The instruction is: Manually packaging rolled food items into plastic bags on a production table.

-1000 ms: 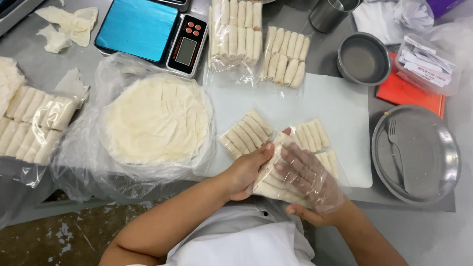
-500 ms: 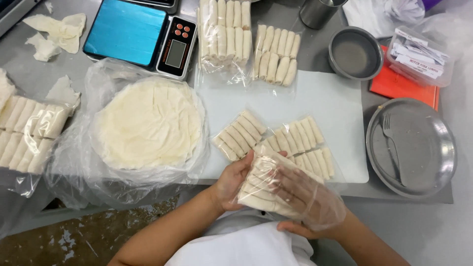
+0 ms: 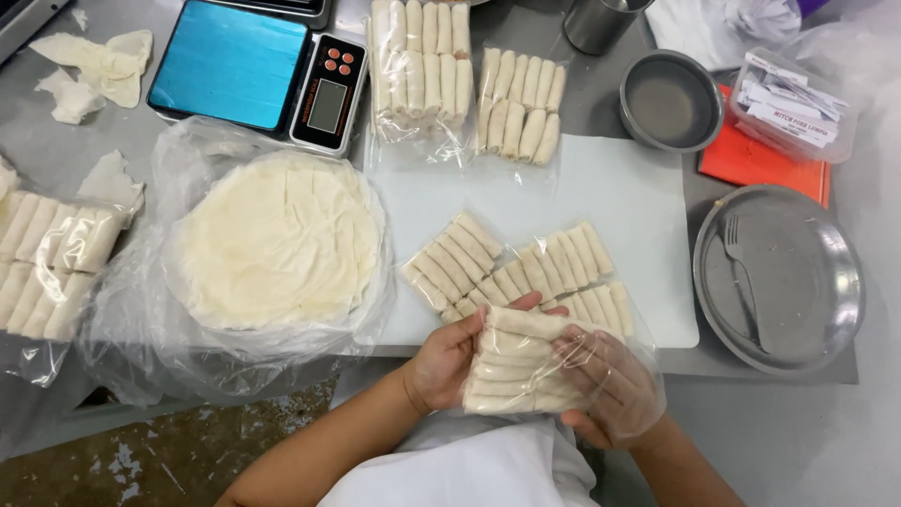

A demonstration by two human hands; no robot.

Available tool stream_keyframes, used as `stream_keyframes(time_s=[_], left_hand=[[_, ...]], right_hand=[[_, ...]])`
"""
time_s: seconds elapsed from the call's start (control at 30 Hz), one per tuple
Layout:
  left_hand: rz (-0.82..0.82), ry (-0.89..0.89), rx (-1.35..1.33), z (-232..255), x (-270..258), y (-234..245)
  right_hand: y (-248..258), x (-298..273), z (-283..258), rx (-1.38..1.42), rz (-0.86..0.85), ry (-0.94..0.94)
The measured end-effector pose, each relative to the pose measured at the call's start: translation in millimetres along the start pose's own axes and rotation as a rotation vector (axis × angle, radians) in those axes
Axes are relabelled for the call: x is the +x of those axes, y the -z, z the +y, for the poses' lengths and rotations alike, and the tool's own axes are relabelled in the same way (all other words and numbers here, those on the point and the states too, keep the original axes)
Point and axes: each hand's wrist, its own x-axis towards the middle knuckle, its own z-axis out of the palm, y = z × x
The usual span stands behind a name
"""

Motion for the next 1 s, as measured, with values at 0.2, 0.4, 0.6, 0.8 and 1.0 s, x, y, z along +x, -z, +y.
stream_keyframes(time_s=[0.2, 0.4, 0.6, 0.8, 1.0], left_hand=[[-0.049, -0.038, 0.051, -2.7, -3.1, 9.1], [-0.082, -0.136, 0.045, 0.5, -0.6, 3.9], [-0.015, -0.148, 0.011, 0.9, 0.4, 9.3], [0.219, -0.148, 0.141, 11.2, -2.4, -1.5], [0.069, -0.080, 0.054, 10.5, -5.5, -12.7]], right_hand=[[-19.3, 0.5, -3.2, 0.168, 0.161, 0.003], [-22.7, 9.7, -18.2, 0.151, 0.124, -0.151], [-11.0, 30.7, -23.1, 0.064, 0.027, -0.231], [-2.6, 51.7, -21.9, 0.151, -0.088, -0.240], [-24.8, 14.0, -3.2, -0.343, 0.023, 0.016]])
